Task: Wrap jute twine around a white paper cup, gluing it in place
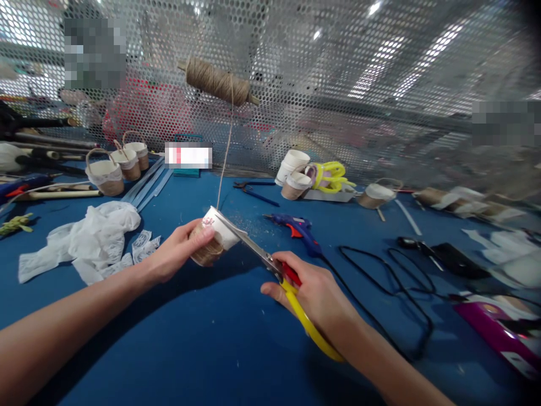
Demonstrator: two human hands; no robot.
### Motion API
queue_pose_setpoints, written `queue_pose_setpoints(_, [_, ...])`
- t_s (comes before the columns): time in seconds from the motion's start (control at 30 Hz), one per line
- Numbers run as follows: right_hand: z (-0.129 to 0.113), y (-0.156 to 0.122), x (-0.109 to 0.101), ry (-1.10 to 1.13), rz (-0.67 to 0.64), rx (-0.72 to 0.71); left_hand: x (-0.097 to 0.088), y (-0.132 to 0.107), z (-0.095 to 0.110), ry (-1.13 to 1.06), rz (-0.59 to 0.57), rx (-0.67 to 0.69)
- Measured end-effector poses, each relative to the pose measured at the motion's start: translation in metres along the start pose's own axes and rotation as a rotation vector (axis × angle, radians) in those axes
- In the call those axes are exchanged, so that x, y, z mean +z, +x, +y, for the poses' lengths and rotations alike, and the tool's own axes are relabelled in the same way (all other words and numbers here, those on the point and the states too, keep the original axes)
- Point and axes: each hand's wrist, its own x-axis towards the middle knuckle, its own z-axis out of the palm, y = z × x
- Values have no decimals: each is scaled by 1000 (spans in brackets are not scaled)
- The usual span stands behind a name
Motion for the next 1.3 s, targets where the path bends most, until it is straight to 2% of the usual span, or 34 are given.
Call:
queue_pose_setpoints(0.1, [1,0,0,6,13,-11,-5,2,0,-147,-117,-54])
queue_pose_setpoints(0.2, [1,0,-1,-18,-27,-7,-5,3,-1,-176,-167,-96])
queue_pose_setpoints(0.5, [0,2,2,-28,-100,5,7,-1,-4,120,-11,1])
queue_pose_setpoints(0.73, [1,4,0,-50,-88,18,9,-1,-2,187,45,25])
queue_pose_setpoints(1.2, [0,2,-1,-52,-75,17,7,1,-4,160,22,6])
queue_pose_setpoints(1.3, [1,2,-1,-47,-60,14,3,1,-2,146,-13,33])
